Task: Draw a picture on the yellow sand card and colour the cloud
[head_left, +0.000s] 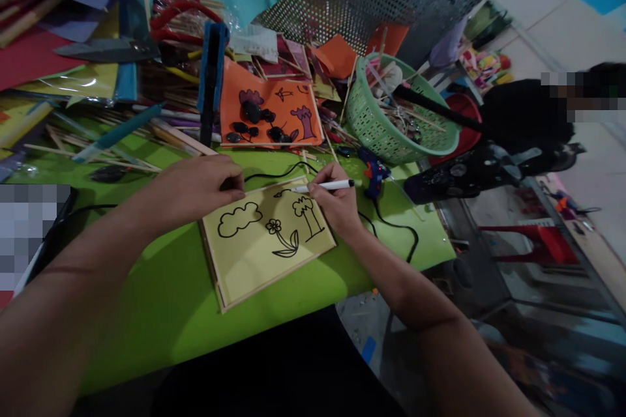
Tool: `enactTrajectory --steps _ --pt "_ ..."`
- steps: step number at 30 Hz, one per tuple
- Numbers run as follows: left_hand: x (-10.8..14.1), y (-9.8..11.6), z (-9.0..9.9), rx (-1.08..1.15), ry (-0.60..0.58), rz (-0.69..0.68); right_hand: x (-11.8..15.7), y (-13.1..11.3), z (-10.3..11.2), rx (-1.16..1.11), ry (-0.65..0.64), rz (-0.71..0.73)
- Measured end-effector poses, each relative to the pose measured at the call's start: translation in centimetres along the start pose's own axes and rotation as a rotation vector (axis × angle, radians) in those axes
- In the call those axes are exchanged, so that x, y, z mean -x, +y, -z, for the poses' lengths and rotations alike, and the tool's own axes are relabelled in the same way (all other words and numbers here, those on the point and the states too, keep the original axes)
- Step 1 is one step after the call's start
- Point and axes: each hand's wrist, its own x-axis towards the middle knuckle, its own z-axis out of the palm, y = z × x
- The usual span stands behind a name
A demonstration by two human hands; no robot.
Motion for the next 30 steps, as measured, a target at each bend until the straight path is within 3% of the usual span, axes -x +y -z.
enactTrajectory --steps 11,30 --pt "0.34 0.49 0.3 -0.015 -0.017 -0.017 0.07 0.39 0.0 -0.042 -0.113 -0.035" --pt "-0.16 -0.38 -0.31 -0.004 0.013 -0.026 0.03 0.09 -0.19 -0.02 -0.15 -0.046"
